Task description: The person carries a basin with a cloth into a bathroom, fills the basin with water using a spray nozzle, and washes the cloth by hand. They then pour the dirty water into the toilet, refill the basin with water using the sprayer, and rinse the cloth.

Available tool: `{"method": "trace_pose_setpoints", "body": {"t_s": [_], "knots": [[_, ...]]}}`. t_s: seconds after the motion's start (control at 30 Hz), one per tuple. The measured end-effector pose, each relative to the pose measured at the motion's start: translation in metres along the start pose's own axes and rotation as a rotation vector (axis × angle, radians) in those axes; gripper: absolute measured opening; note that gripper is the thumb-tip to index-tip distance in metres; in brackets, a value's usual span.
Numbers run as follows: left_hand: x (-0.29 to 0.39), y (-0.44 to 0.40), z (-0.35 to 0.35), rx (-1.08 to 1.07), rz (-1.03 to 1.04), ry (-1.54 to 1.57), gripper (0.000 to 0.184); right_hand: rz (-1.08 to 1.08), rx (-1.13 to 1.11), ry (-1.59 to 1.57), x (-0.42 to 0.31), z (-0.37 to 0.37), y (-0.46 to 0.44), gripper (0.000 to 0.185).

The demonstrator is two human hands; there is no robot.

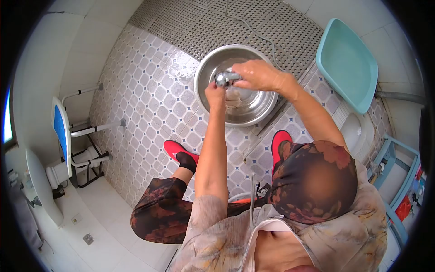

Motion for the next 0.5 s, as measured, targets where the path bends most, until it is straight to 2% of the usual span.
{"method": "trace_pose_setpoints", "body": {"t_s": [0.03, 0.1, 0.13, 0.17, 0.23, 0.27, 0.3, 0.37, 0.43, 0.5], "knots": [[-0.011, 0.003, 0.001, -0.003, -0.003, -0.001, 0.02, -0.027, -0.012, -0.002, -0.005, 0.007, 0.001, 0.028], [-0.024, 0.014, 0.011, -0.2, 0.138, 0.083, 0.025, -0.048, -0.035, -0.014, -0.012, 0.03, 0.0, 0.029], [-0.031, 0.016, 0.017, -0.38, 0.032, 0.346, 0.023, -0.072, -0.054, -0.024, -0.013, 0.039, 0.001, 0.03], [-0.036, 0.014, 0.016, -0.382, 0.026, 0.345, 0.023, -0.067, -0.057, -0.027, -0.011, 0.044, 0.003, 0.03], [-0.052, 0.019, 0.023, -0.327, -0.465, 0.771, 0.02, -0.03, -0.143, -0.013, -0.01, 0.05, 0.005, 0.032], [-0.052, 0.022, 0.026, -0.33, -0.465, 0.785, 0.02, -0.029, -0.146, -0.014, -0.007, 0.052, 0.005, 0.032], [-0.045, 0.028, 0.031, -0.329, -0.47, 0.785, 0.02, -0.009, -0.154, 0.008, 0.0, 0.056, 0.005, 0.031], [-0.042, 0.035, 0.032, -0.19, -0.529, 0.758, 0.016, 0.012, -0.167, 0.027, 0.01, 0.057, 0.008, 0.031], [-0.048, 0.032, 0.03, -0.242, -0.543, 0.689, 0.01, 0.067, -0.171, 0.028, 0.019, 0.053, 0.011, 0.031], [-0.049, 0.023, 0.026, -0.183, -0.324, 0.005, 0.011, 0.094, -0.183, 0.029, 0.028, 0.058, 0.011, 0.031]]}}
Point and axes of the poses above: each hand's wrist, its own y-axis away from the middle knuckle, its own z-axis out of the palm, x = y × z, the point moved 5 cm from there along -y, towards the middle knuckle, and after that the axes turned 8 degrees about y, right-handed, at the moved point
